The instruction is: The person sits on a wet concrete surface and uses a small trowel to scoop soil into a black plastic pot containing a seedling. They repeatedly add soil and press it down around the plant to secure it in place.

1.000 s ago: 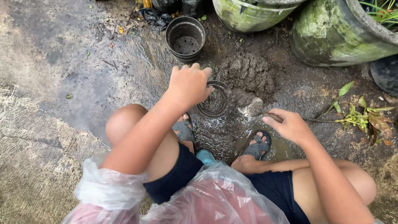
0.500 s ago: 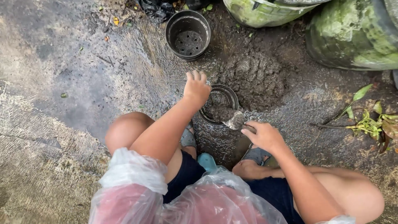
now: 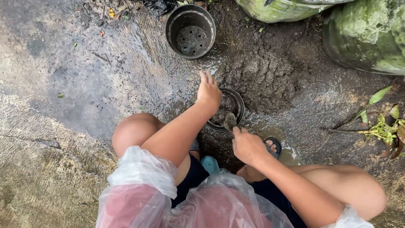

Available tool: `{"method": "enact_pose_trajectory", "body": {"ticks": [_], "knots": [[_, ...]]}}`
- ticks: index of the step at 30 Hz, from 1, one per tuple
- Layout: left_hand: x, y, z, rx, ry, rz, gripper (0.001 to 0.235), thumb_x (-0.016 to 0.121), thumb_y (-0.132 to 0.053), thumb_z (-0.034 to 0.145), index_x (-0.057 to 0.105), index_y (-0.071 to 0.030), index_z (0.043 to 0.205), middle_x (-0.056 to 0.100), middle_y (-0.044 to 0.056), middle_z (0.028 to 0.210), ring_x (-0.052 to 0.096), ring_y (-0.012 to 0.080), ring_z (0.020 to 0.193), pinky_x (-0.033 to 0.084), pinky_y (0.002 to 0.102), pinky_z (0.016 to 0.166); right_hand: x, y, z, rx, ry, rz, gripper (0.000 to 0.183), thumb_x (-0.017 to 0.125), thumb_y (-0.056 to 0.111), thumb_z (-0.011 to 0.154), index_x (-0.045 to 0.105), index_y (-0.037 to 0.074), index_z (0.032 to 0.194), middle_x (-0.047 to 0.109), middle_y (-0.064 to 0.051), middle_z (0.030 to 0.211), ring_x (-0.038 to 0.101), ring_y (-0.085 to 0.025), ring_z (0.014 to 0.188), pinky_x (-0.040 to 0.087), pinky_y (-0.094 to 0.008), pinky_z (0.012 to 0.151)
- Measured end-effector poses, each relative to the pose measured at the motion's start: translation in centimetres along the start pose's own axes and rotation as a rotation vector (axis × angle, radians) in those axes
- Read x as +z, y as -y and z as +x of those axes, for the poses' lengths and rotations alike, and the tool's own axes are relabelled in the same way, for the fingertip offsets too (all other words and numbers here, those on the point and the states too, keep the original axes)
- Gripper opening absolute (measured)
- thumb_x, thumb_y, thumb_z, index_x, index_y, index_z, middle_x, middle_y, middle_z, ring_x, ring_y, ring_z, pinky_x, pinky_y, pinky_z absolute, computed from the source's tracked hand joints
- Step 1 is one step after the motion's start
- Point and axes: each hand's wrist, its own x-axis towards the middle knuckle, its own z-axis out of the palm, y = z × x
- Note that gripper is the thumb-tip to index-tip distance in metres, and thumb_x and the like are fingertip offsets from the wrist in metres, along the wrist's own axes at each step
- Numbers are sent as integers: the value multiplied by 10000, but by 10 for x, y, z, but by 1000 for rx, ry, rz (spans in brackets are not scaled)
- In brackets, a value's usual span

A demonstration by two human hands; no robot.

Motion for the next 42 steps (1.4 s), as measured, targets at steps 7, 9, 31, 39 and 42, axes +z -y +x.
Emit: {"method": "enact_pose_trajectory", "body": {"ticks": [7,9,31,39,42], "knots": [[10,-9,19,62,-116,-82,367,626,-269,1000,694,-134,1334,525,145,1539,380,411,1492,238,671,1202,6,17,4,-25,93,-48,522,454,51,985,398,-113,1478,529,-428,1289,760,-368,754,635,-433,585],[13,-13,23,71,-132,-108,358,616,-248,1005,699,-118,1328,530,152,1531,386,414,1487,242,672,1197,5,25,2,-76,39,-178,517,500,-4,975,417,-114,1473,540,-423,1281,766,-319,729,630,-385,526],[24,-22,19,124,-305,-170,304,621,-128,993,716,-54,1271,552,216,1447,421,482,1423,299,699,1118,-12,20,-32,9,-40,-181,503,567,-4,913,599,42,1412,613,-320,1271,769,-401,794,629,-502,649],[26,-18,17,136,-370,-219,271,619,-104,976,739,-47,1213,577,218,1400,446,494,1399,309,695,1099,-6,26,-19,-31,32,-49,551,513,-46,888,524,-74,1438,562,-393,1266,751,-404,734,622,-466,558],[31,-23,26,137,-362,-224,271,614,-107,973,741,-48,1205,579,216,1394,440,492,1400,303,698,1099,-10,31,-33,-16,11,-35,548,515,-52,878,533,-74,1425,545,-423,1264,751,-381,696,618,-445,533]]}}
